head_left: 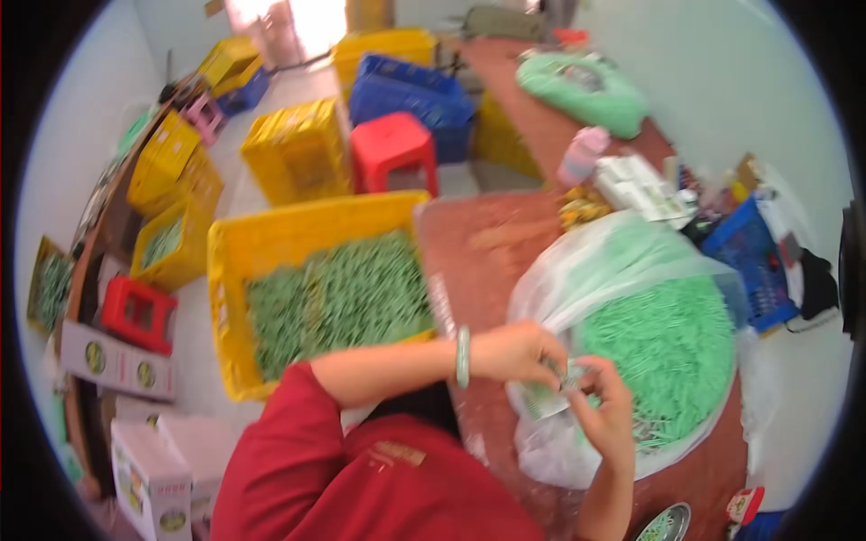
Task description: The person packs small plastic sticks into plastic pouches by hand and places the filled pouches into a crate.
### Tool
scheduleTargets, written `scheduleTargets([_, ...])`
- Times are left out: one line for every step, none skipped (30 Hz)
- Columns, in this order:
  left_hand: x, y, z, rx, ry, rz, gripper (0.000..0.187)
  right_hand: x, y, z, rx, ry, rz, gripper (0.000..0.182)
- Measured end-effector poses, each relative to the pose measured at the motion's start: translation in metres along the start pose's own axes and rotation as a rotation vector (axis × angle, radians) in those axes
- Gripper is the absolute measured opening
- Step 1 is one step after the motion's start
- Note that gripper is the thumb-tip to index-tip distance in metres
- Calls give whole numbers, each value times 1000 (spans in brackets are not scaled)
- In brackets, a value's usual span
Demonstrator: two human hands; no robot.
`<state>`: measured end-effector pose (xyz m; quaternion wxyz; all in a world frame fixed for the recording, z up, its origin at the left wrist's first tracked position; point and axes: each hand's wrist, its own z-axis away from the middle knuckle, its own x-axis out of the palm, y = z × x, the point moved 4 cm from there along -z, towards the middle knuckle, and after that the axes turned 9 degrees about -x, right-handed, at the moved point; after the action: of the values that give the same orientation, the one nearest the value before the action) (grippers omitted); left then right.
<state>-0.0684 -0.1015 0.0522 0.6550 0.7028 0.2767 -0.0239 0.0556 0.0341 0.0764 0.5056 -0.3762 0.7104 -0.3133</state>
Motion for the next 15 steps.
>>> scheduleTargets([-11, -9, 17, -15, 4, -75, 22, 5, -7, -6, -10, -13, 72, 34])
scheduleTargets([-31, -11, 34, -85, 73, -217, 14, 11, -12, -5, -19, -36, 136, 33])
scheduleTargets([-53, -21, 56, 17, 228, -308, 15, 8, -11, -2, 8, -45, 156, 32])
scheduleTargets([-82, -28, 79, -118, 242, -333, 17, 1, -2, -2, 29, -50, 180, 32])
scheduleTargets([-109, -35, 107, -268, 283, -407, 17, -6, 13, 4, 77, -12, 165, 32])
scheduleTargets([-135, -41, 136, -399, 320, -491, 17, -18, 29, 12, 114, 40, 164, 33])
scheduleTargets([-154, -48, 165, -536, 351, -613, 14, -32, 49, 20, 152, 23, 197, 32])
scheduleTargets([-168, -56, 194, -641, 340, -771, 11, -48, 72, 32, 249, 5, 170, 29])
scheduleTargets([-176, -67, 222, -751, 333, -841, 11, -54, 81, 38, 295, 9, 168, 28])
scheduleTargets([-180, -81, 248, -862, 322, -907, 12, -59, 89, 44, 343, 13, 167, 28])
scheduleTargets([-179, -101, 270, -941, 258, -909, 12, -63, 95, 48, 373, 32, 190, 27])
scheduleTargets([-178, -123, 293, -1019, 192, -909, 13, -69, 103, 53, 403, 52, 214, 27])
scheduleTargets([-175, -140, 308, -1094, 123, -907, 14, -73, 109, 56, 433, 73, 239, 27])
scheduleTargets([-169, -156, 320, -1165, 45, -900, 13, -78, 115, 58, 428, 66, 253, 28])
scheduleTargets([-162, -168, 327, -1231, -35, -892, 12, -83, 120, 60, 425, 62, 269, 28])
